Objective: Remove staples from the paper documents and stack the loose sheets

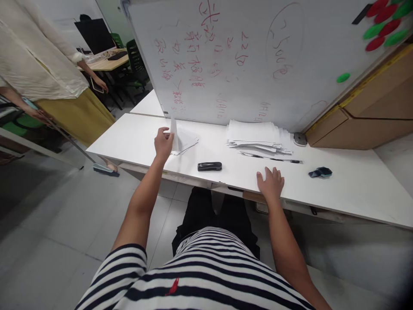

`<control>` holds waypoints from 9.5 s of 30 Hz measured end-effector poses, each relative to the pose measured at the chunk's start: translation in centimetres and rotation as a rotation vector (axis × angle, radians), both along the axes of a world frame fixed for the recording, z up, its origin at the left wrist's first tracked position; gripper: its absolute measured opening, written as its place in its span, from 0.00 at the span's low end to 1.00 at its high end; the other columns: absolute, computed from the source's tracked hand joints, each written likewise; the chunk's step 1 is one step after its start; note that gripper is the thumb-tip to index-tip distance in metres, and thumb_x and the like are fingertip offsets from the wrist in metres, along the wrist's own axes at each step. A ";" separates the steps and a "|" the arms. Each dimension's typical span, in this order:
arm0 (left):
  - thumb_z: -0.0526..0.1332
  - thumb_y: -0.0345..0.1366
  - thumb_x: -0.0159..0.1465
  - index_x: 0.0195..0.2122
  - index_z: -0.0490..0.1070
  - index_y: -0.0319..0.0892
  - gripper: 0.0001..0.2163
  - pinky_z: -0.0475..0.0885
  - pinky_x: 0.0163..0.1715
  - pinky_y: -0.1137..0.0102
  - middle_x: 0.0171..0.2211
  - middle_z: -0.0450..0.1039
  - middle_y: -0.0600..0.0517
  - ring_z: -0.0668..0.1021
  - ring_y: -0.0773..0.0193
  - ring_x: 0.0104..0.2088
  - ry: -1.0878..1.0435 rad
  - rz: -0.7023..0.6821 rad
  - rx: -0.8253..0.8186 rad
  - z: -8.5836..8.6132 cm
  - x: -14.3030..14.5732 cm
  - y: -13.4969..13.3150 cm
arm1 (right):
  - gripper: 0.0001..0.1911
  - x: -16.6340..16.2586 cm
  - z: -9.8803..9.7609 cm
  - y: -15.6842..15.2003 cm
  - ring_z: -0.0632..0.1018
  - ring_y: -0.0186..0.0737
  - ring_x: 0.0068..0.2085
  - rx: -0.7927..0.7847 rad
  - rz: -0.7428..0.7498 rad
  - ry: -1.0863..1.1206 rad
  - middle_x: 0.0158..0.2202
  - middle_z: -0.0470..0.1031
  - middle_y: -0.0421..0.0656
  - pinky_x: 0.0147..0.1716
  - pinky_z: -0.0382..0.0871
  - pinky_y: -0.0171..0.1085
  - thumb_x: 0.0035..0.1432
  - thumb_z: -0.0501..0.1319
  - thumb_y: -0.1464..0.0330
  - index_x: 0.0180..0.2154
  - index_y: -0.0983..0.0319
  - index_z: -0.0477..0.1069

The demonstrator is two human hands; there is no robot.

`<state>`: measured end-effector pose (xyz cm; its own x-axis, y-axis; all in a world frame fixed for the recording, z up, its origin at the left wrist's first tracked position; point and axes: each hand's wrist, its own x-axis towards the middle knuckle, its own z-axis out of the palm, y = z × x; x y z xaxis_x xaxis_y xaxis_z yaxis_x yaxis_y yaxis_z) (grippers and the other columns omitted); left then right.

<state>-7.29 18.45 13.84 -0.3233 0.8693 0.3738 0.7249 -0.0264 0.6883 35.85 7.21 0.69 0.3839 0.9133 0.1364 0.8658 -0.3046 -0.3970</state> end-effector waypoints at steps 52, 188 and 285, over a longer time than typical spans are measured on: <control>0.59 0.50 0.62 0.45 0.76 0.41 0.19 0.73 0.46 0.62 0.45 0.78 0.48 0.78 0.53 0.47 -0.370 -0.708 -0.261 -6.7 14.9 -10.3 | 0.26 -4.2 4.1 -5.5 0.78 0.51 0.43 0.235 0.034 0.810 0.41 0.80 0.51 0.45 0.70 0.47 0.50 0.63 0.51 0.42 0.66 0.76; 0.55 0.49 0.65 0.47 0.67 0.45 0.16 0.62 0.36 0.65 0.39 0.71 0.47 0.70 0.55 0.40 0.535 -0.508 -0.098 -10.3 11.8 -6.3 | 0.26 -2.2 1.4 -9.9 0.76 0.50 0.50 0.230 -0.106 1.192 0.49 0.77 0.47 0.55 0.64 0.51 0.52 0.65 0.55 0.50 0.61 0.73; 0.42 0.40 0.69 0.45 0.70 0.41 0.18 0.59 0.44 0.58 0.43 0.72 0.40 0.71 0.48 0.47 0.573 0.023 -0.210 -9.6 0.6 1.3 | 0.33 -1.3 0.3 3.3 0.47 0.51 0.68 -0.111 0.087 -0.055 0.69 0.47 0.52 0.64 0.39 0.55 0.65 0.41 0.52 0.64 0.62 0.55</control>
<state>-6.66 19.80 4.20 -0.1413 0.9384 0.3153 0.9802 0.0879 0.1776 34.57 10.47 0.95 0.2972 0.9534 0.0515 0.9102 -0.2666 -0.3169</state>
